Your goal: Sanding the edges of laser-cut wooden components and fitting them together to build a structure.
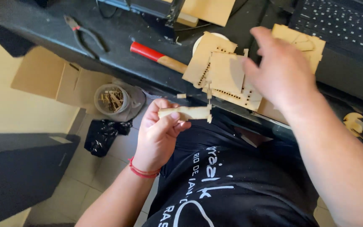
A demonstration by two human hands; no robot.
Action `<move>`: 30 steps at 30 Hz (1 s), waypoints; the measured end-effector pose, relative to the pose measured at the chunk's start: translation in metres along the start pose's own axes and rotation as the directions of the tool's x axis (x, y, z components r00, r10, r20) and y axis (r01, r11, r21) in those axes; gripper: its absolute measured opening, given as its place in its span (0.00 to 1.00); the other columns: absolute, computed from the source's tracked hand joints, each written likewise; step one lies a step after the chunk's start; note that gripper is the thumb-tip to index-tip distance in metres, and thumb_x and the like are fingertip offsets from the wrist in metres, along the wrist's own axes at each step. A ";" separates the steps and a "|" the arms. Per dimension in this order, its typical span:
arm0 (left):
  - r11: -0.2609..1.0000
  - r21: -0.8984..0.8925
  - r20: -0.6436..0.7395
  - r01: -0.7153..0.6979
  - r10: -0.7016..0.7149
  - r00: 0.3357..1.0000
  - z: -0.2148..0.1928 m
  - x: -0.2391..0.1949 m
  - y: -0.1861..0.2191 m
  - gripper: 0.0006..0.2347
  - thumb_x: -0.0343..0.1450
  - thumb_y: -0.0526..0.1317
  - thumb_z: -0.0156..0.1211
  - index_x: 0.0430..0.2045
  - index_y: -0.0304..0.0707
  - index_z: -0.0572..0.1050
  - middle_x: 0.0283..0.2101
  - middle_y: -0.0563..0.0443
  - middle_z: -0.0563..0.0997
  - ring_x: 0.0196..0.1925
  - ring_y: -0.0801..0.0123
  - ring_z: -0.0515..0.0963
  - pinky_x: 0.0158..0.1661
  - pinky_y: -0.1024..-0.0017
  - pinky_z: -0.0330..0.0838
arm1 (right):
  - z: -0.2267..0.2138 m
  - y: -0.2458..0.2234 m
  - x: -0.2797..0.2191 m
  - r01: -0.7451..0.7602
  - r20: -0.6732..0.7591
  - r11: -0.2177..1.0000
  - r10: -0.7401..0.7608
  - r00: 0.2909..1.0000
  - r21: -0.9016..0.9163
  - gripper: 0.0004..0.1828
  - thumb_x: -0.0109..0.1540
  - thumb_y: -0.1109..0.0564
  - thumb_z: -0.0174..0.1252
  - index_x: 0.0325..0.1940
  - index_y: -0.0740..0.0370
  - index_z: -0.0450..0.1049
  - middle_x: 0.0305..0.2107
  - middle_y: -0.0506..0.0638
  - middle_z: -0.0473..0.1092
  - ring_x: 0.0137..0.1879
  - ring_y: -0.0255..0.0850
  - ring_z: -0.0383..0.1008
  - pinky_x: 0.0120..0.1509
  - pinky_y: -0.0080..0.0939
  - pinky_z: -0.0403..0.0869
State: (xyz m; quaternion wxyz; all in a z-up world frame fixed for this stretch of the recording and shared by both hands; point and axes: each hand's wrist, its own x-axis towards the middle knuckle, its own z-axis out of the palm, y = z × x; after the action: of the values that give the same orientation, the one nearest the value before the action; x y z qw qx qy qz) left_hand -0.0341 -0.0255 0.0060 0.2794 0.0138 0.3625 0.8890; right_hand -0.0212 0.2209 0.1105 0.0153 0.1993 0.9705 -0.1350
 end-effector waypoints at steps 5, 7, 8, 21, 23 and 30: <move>0.994 -0.107 0.025 0.025 -0.023 0.999 0.003 0.002 -0.002 0.07 0.69 0.30 0.60 0.34 0.40 0.67 0.36 0.48 0.76 0.33 0.68 0.77 0.39 0.69 0.82 | -0.006 0.002 -0.030 0.131 0.133 0.943 -0.178 0.975 0.306 0.25 0.63 0.41 0.49 0.56 0.58 0.73 0.36 0.50 0.77 0.34 0.44 0.77 0.42 0.48 0.73; 0.992 -0.114 0.029 0.044 -0.041 0.999 0.005 -0.001 -0.003 0.07 0.69 0.31 0.60 0.34 0.40 0.68 0.34 0.49 0.76 0.33 0.69 0.78 0.39 0.70 0.82 | 0.007 -0.003 -0.044 0.032 0.271 0.849 -0.204 0.941 0.527 0.32 0.58 0.34 0.44 0.52 0.57 0.75 0.33 0.49 0.80 0.31 0.38 0.80 0.37 0.38 0.77; 0.990 -0.128 0.034 0.054 -0.050 0.998 0.006 -0.003 -0.004 0.07 0.69 0.30 0.60 0.35 0.39 0.68 0.34 0.46 0.78 0.35 0.68 0.80 0.39 0.70 0.82 | 0.017 -0.006 -0.050 0.021 0.269 0.747 -0.265 0.926 0.664 0.32 0.59 0.34 0.42 0.51 0.61 0.74 0.30 0.49 0.77 0.32 0.37 0.78 0.33 0.35 0.76; 0.966 0.226 0.107 -0.128 0.106 0.989 -0.008 -0.022 -0.039 0.21 0.65 0.45 0.67 0.47 0.36 0.68 0.41 0.46 0.76 0.39 0.71 0.78 0.33 0.80 0.74 | 0.052 -0.049 -0.086 0.231 -0.171 0.315 -0.206 0.963 0.921 0.12 0.67 0.60 0.52 0.32 0.67 0.74 0.18 0.51 0.72 0.26 0.33 0.68 0.37 0.34 0.74; 0.913 0.335 0.095 -0.232 0.212 0.973 -0.013 -0.018 -0.006 0.24 0.66 0.49 0.64 0.51 0.35 0.66 0.45 0.47 0.74 0.42 0.71 0.76 0.36 0.79 0.72 | 0.049 -0.043 -0.090 0.233 -0.156 0.374 -0.224 0.962 0.898 0.12 0.67 0.59 0.51 0.32 0.66 0.74 0.19 0.50 0.73 0.27 0.33 0.68 0.37 0.33 0.74; 0.328 0.736 0.594 -0.592 0.105 0.797 0.032 -0.022 0.079 0.10 0.73 0.40 0.55 0.39 0.31 0.76 0.41 0.45 0.81 0.42 0.64 0.80 0.48 0.70 0.74 | 0.050 -0.042 -0.103 0.282 0.038 0.647 -0.434 0.900 0.708 0.13 0.68 0.54 0.43 0.33 0.57 0.69 0.27 0.43 0.70 0.34 0.34 0.70 0.43 0.35 0.68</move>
State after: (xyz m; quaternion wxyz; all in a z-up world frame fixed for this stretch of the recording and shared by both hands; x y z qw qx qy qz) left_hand -0.0464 -0.0617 0.0850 0.0956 0.4434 0.6929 0.5606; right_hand 0.0562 0.1304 0.0820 0.0128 -0.0210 0.8630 -0.5045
